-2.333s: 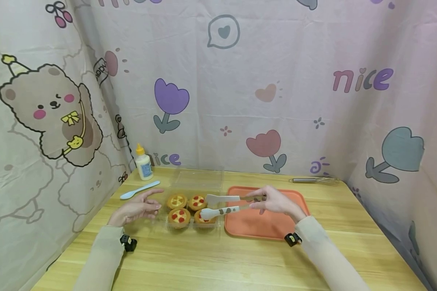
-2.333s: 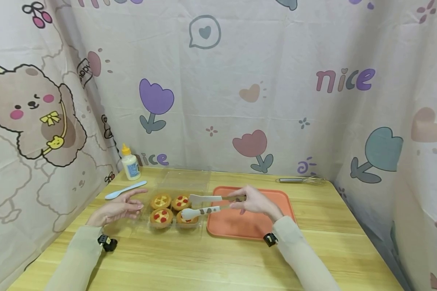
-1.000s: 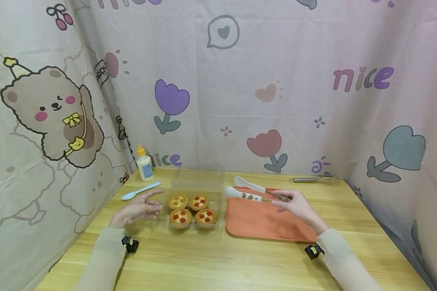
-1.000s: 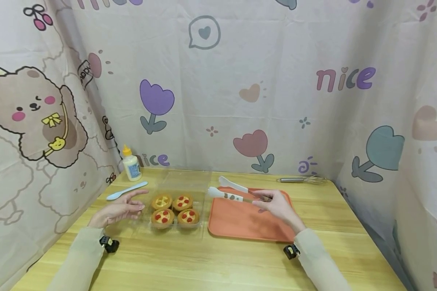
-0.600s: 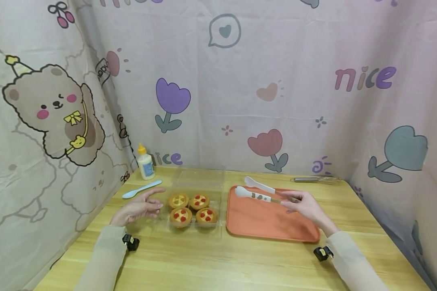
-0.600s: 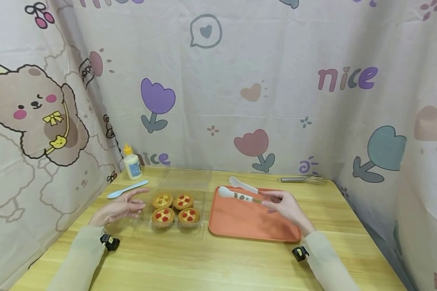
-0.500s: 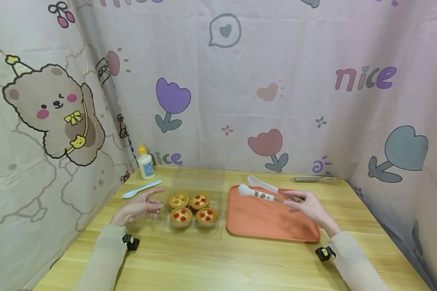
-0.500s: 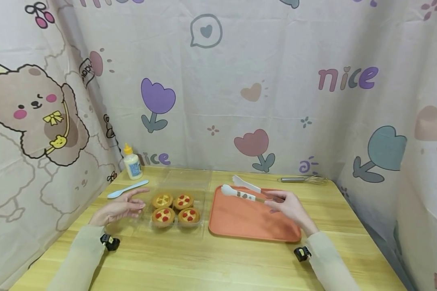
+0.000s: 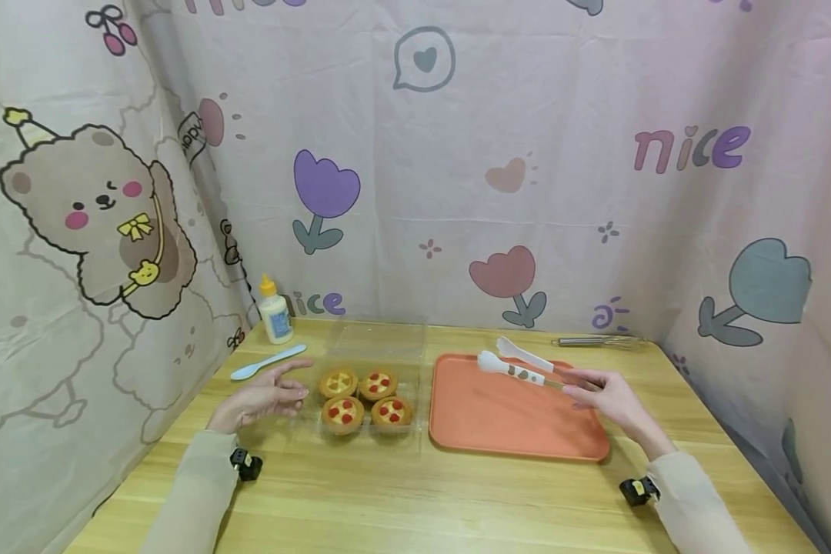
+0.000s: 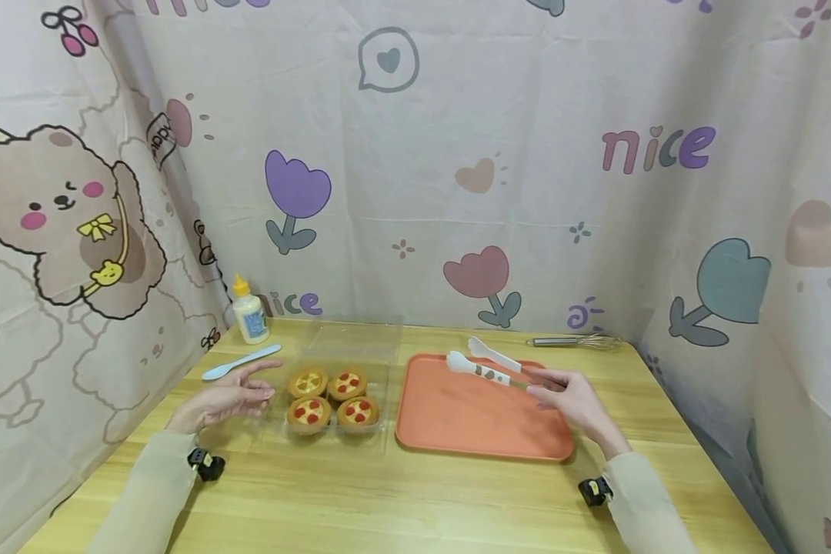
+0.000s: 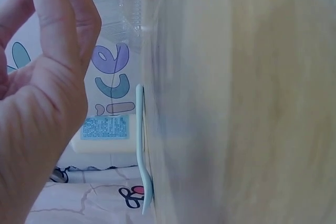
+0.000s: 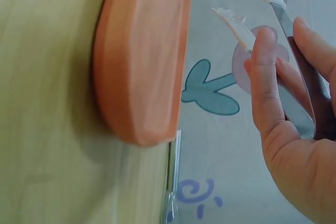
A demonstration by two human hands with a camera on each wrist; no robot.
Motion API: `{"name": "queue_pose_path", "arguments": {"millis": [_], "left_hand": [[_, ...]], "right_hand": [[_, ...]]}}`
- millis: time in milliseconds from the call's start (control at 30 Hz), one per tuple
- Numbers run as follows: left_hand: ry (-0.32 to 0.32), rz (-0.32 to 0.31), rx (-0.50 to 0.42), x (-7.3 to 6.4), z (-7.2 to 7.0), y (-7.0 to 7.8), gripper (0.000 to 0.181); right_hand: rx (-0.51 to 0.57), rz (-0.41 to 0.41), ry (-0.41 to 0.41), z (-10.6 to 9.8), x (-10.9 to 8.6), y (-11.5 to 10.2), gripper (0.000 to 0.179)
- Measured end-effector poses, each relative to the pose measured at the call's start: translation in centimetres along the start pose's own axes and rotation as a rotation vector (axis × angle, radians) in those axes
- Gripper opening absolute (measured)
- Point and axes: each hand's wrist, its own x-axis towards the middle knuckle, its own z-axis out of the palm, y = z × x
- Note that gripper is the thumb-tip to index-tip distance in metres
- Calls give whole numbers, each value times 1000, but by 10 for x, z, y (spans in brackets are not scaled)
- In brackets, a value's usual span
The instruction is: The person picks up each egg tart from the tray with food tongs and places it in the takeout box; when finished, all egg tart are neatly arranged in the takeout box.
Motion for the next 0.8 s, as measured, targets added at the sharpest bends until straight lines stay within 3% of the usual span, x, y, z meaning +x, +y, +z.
{"name": "queue_pose_path", "arguments": {"millis": [333,800], "left_hand": [[19,-14,-26,-3,2,-2,77],[24,-13,-15,-1,1,1,79]], "right_hand": [[-10,75,65,-9,-5,13,67],[10,68,94,-24,-20,22,62]]}}
